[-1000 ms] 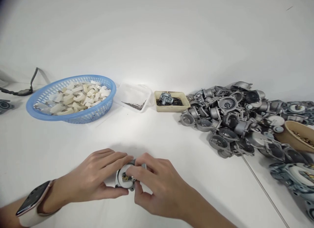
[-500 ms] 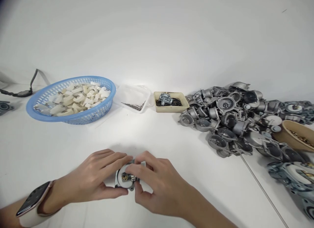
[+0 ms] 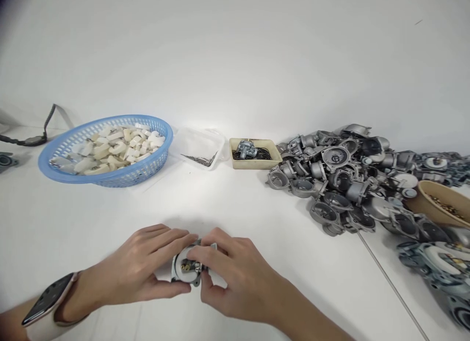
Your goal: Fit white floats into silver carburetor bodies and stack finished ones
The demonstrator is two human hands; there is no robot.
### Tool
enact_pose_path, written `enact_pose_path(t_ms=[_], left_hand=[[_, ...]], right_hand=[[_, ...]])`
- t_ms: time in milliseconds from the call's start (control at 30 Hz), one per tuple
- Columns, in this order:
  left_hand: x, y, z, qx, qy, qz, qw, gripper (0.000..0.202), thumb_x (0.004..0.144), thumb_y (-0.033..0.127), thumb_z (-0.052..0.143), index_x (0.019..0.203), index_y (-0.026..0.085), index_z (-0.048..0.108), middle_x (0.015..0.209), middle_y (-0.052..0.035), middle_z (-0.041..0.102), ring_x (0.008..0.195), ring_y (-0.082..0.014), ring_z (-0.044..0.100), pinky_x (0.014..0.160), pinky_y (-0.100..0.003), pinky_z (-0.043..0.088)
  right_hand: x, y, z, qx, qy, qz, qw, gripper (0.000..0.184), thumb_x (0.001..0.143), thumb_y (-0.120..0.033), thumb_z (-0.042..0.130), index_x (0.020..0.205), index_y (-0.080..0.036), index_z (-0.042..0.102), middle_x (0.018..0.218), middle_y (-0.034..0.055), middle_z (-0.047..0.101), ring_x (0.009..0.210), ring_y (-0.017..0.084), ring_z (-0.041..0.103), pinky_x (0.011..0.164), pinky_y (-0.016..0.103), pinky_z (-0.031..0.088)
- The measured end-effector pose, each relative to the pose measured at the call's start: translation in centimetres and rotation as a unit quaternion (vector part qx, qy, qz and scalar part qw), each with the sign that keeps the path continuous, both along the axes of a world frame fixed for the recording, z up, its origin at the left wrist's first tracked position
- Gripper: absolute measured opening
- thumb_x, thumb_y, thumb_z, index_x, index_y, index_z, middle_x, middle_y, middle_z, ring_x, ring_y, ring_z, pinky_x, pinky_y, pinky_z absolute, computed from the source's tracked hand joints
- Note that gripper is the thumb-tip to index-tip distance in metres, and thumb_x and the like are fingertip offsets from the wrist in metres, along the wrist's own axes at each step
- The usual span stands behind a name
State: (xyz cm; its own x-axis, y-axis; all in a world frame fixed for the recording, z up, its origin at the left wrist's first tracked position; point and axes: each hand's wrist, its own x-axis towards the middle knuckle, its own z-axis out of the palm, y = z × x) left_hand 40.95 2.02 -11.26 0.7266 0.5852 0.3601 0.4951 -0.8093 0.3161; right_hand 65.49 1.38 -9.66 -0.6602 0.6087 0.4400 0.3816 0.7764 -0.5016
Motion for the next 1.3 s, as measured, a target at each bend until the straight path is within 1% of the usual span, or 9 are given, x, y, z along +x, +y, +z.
enact_pose_path(t_ms=[167, 367, 500, 567, 633, 800, 1133, 1300], left_hand=[[0.04, 0.03, 0.08, 0.003, -0.001, 0.002, 1.000, 0.056, 0.092, 0.054, 0.064, 0.130, 0.016, 0.051, 0.108, -0.0092, 0.071, 0.086, -0.0234, 0.071, 0.073, -0.037, 0.055], [0.07, 0.14, 0.10, -0.001, 0.001, 0.009, 1.000, 0.057, 0.092, 0.054, 0.064, 0.131, 0.015, 0.050, 0.111, -0.0096, 0.071, 0.091, -0.0239, 0.071, 0.076, -0.037, 0.057], [0.10, 0.18, 0.04, 0.006, -0.003, 0.009, 1.000, 0.057, 0.092, 0.054, 0.065, 0.130, 0.015, 0.051, 0.108, -0.0096, 0.071, 0.089, -0.0240, 0.072, 0.074, -0.037, 0.057], [0.10, 0.18, 0.04, 0.004, -0.003, 0.006, 1.000, 0.057, 0.091, 0.054, 0.065, 0.130, 0.015, 0.050, 0.109, -0.0098, 0.071, 0.090, -0.0242, 0.072, 0.076, -0.037, 0.057], [0.08, 0.17, 0.07, -0.002, -0.003, 0.004, 1.000, 0.058, 0.092, 0.054, 0.065, 0.131, 0.015, 0.050, 0.110, -0.0099, 0.071, 0.092, -0.0241, 0.071, 0.077, -0.037, 0.057], [0.01, 0.08, 0.09, -0.004, -0.002, 0.004, 1.000, 0.059, 0.091, 0.054, 0.066, 0.132, 0.015, 0.049, 0.111, -0.0096, 0.071, 0.092, -0.0243, 0.071, 0.077, -0.038, 0.057], [0.09, 0.17, 0.00, 0.004, -0.004, 0.003, 1.000, 0.059, 0.091, 0.053, 0.066, 0.132, 0.014, 0.050, 0.111, -0.0104, 0.071, 0.091, -0.0248, 0.071, 0.076, -0.038, 0.057], [0.02, 0.08, -0.03, -0.001, -0.001, 0.009, 1.000, 0.059, 0.091, 0.053, 0.066, 0.133, 0.015, 0.049, 0.112, -0.0101, 0.071, 0.091, -0.0248, 0.071, 0.076, -0.038, 0.057]], right_hand=[[-0.07, -0.03, 0.02, -0.011, 0.006, 0.000, 1.000, 0.042, 0.081, -0.004, 0.052, 0.118, -0.022, 0.055, 0.101, 0.0029, 0.059, 0.082, 0.010, 0.059, 0.067, 0.021, 0.048], [-0.10, -0.15, 0.30, -0.004, 0.009, -0.004, 1.000, 0.040, 0.082, -0.004, 0.051, 0.118, -0.022, 0.055, 0.099, 0.0027, 0.059, 0.082, 0.010, 0.059, 0.068, 0.021, 0.049], [0.00, -0.11, 0.32, -0.001, 0.003, -0.010, 1.000, 0.041, 0.082, -0.005, 0.052, 0.119, -0.022, 0.054, 0.102, 0.0033, 0.058, 0.083, 0.010, 0.060, 0.068, 0.020, 0.050], [0.03, -0.09, 0.32, -0.001, 0.002, -0.009, 1.000, 0.041, 0.081, -0.005, 0.052, 0.118, -0.022, 0.055, 0.102, 0.0030, 0.058, 0.082, 0.010, 0.060, 0.069, 0.021, 0.050], [0.03, -0.10, 0.34, -0.003, 0.000, -0.005, 1.000, 0.040, 0.082, -0.006, 0.053, 0.118, -0.023, 0.055, 0.102, 0.0028, 0.058, 0.081, 0.010, 0.060, 0.068, 0.021, 0.049], [-0.03, -0.16, 0.39, 0.001, 0.002, -0.005, 1.000, 0.038, 0.083, -0.005, 0.052, 0.117, -0.023, 0.055, 0.101, 0.0029, 0.059, 0.079, 0.010, 0.059, 0.064, 0.020, 0.046], [0.09, -0.11, 0.12, -0.013, -0.001, -0.003, 1.000, 0.042, 0.081, -0.004, 0.052, 0.118, -0.023, 0.055, 0.100, 0.0030, 0.058, 0.079, 0.010, 0.058, 0.068, 0.022, 0.049], [0.10, -0.15, 0.17, -0.011, 0.000, -0.004, 1.000, 0.041, 0.082, -0.004, 0.052, 0.118, -0.023, 0.055, 0.101, 0.0031, 0.059, 0.077, 0.010, 0.058, 0.065, 0.021, 0.048]])
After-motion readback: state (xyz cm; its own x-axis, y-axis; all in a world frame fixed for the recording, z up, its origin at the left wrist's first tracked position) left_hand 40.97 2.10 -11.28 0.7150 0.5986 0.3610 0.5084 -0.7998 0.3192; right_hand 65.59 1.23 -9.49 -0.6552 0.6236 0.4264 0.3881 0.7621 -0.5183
